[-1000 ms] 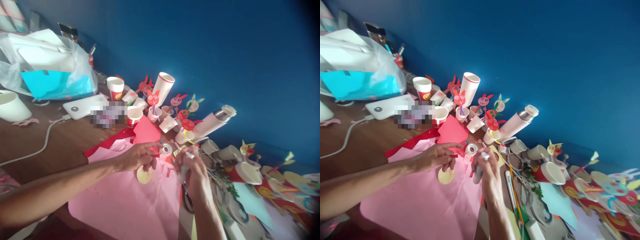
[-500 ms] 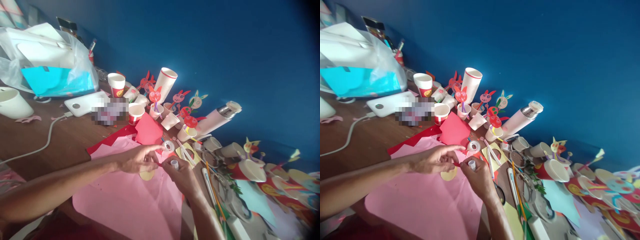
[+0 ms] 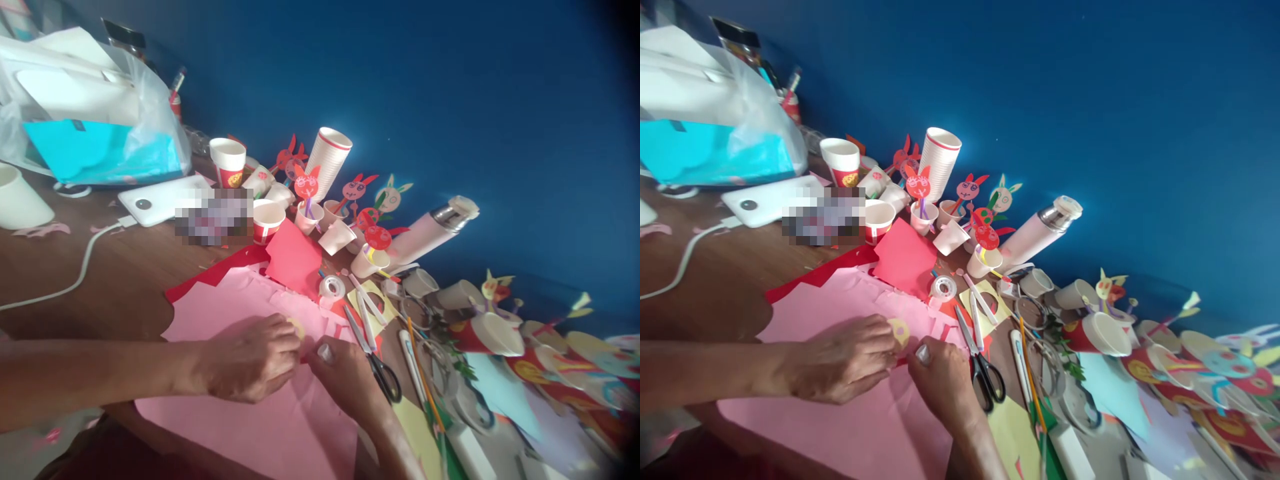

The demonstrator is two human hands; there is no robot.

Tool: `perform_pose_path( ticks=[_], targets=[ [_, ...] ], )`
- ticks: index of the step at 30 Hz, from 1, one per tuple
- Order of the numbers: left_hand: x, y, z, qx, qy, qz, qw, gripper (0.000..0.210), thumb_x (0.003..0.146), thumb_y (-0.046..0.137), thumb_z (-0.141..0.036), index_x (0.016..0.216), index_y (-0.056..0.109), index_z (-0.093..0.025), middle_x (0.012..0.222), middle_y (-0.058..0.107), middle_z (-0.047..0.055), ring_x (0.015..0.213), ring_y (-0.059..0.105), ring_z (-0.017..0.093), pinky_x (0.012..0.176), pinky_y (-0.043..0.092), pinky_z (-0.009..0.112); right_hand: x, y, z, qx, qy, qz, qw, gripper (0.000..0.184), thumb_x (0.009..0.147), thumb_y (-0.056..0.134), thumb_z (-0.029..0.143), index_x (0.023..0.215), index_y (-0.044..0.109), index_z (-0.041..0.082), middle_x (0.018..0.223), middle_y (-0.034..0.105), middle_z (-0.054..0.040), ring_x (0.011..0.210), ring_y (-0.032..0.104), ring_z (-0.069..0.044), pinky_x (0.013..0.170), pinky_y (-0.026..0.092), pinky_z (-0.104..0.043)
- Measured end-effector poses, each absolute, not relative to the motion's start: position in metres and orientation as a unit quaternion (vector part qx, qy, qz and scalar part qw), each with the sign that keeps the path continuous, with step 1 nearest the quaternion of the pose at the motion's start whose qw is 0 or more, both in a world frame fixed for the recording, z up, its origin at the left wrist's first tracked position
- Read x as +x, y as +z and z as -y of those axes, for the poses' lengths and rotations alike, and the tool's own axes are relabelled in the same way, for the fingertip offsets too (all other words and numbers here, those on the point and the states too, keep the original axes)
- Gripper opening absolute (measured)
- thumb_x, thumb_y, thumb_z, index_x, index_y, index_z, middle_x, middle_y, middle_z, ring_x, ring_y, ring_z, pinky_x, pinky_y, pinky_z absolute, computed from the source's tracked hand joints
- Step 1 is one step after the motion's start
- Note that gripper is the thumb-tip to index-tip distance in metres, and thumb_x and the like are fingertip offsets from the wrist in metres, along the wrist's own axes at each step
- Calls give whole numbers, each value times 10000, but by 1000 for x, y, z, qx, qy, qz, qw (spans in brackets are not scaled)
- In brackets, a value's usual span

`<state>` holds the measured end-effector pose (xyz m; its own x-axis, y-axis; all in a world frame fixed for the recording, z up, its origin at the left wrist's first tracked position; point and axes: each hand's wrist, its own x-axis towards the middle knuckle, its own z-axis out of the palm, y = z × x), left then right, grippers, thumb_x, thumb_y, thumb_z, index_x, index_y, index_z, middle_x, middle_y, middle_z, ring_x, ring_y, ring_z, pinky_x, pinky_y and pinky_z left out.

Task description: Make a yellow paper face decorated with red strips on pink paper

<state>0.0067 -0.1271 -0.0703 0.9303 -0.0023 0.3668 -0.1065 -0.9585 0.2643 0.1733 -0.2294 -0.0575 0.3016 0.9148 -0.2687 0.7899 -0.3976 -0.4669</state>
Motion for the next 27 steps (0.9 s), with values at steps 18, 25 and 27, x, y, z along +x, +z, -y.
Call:
perform_pose_path(
  ticks=[18,25,27],
  targets=[
    [4,-89,141,977,189,24,95,139,890,521,-263,924,610,-162,904,594,65,864,485,230,853,326,411,191,-27,241,-795,253,452,317,288,879,471,456,742,556,219,547,515,48,463,460,-105,466,339,-205],
    [3,-85,145,988,146,11,46,194,889,533,-332,947,607,-163,891,582,59,847,468,241,795,310,423,188,-48,259,-732,245,485,410,312,913,454,487,865,575,204,745,612,-8,619,553,-132,524,392,-225],
    [3,-87,146,989,144,10,42,152,870,549,-304,922,598,-169,860,569,55,808,460,235,734,307,409,183,-58,261,-700,260,483,458,249,916,482,441,901,573,209,829,627,-20,671,564,-134,544,411,-228]
  ],
)
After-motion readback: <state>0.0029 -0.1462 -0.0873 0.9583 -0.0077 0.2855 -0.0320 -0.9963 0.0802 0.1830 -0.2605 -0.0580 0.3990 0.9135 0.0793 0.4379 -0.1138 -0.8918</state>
